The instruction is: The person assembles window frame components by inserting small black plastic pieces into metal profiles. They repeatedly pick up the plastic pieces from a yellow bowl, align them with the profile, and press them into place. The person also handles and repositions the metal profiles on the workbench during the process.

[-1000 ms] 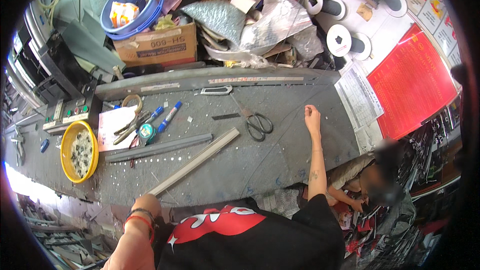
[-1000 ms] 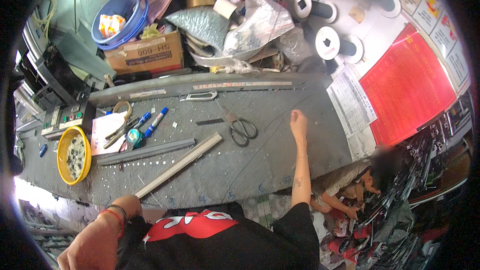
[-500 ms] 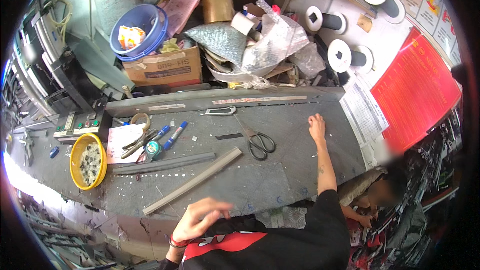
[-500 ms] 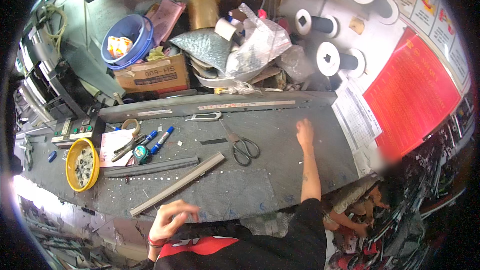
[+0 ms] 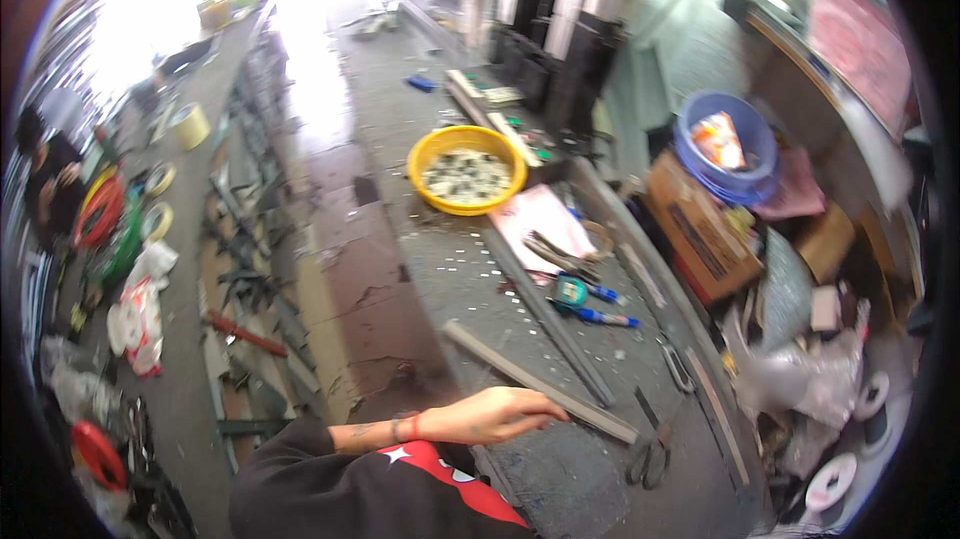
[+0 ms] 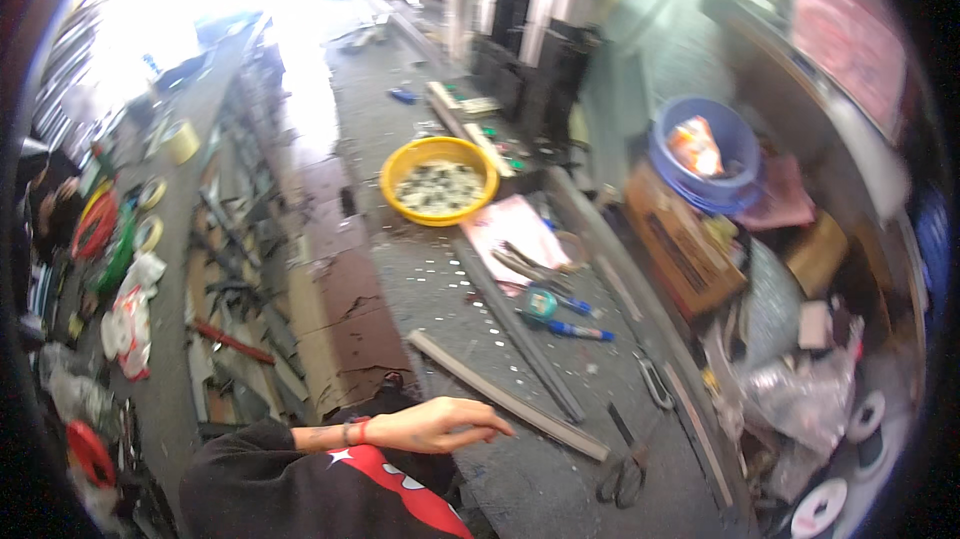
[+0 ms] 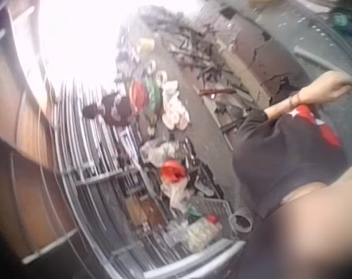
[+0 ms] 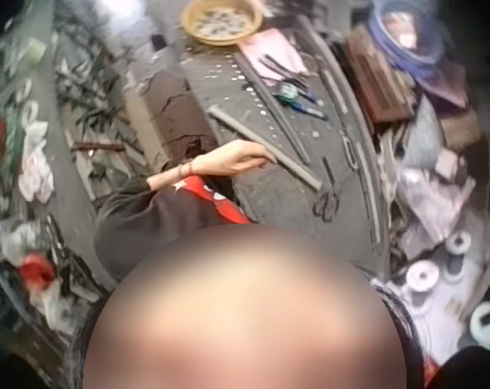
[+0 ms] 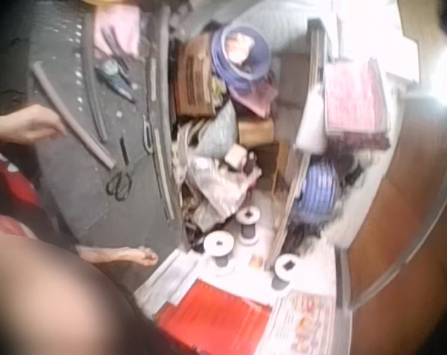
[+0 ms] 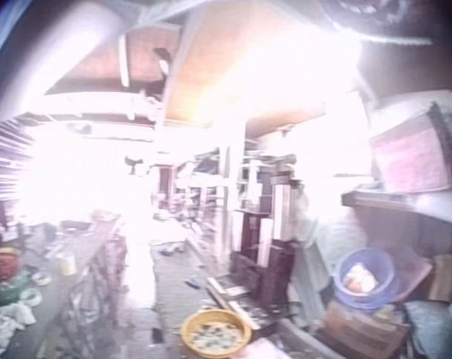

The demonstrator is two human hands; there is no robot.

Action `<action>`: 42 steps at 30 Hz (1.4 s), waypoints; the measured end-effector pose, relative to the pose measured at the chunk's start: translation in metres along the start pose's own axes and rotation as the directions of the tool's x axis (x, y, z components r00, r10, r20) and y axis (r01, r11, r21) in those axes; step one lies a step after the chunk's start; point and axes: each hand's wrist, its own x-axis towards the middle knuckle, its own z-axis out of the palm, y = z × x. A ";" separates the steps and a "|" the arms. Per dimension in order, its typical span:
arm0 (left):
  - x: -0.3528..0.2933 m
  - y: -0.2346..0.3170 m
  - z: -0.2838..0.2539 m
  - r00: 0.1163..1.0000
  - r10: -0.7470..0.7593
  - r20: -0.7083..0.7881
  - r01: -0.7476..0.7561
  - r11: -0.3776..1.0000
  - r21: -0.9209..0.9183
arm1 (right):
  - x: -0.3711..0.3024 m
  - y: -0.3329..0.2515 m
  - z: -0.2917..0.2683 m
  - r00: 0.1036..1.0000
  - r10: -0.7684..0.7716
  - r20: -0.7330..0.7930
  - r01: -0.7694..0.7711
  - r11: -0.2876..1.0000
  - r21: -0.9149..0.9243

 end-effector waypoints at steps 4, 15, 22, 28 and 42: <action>-0.010 0.015 -0.013 0.995 0.089 -0.038 -0.083 0.986 0.145 | -0.042 -0.130 0.057 0.817 0.359 0.451 -0.482 0.854 0.194; -0.066 0.030 -0.075 0.933 -0.016 -0.360 0.038 0.998 0.056 | -0.184 -0.407 0.105 0.742 -0.122 0.659 -0.542 0.468 0.698; -0.104 0.026 -0.134 0.837 -0.422 -0.349 0.449 0.893 -0.002 | -0.295 -0.490 0.090 0.044 -0.439 0.897 -0.839 0.471 0.271; -0.157 0.021 -0.177 0.863 -0.067 -0.501 0.155 0.979 0.136 | -0.323 -0.529 0.075 -0.057 -0.601 0.797 -0.741 0.561 0.369; -0.155 0.006 -0.208 0.869 0.087 -0.486 -0.087 0.996 0.023 | -0.321 -0.520 0.056 -0.005 -0.512 0.859 -0.664 0.644 0.380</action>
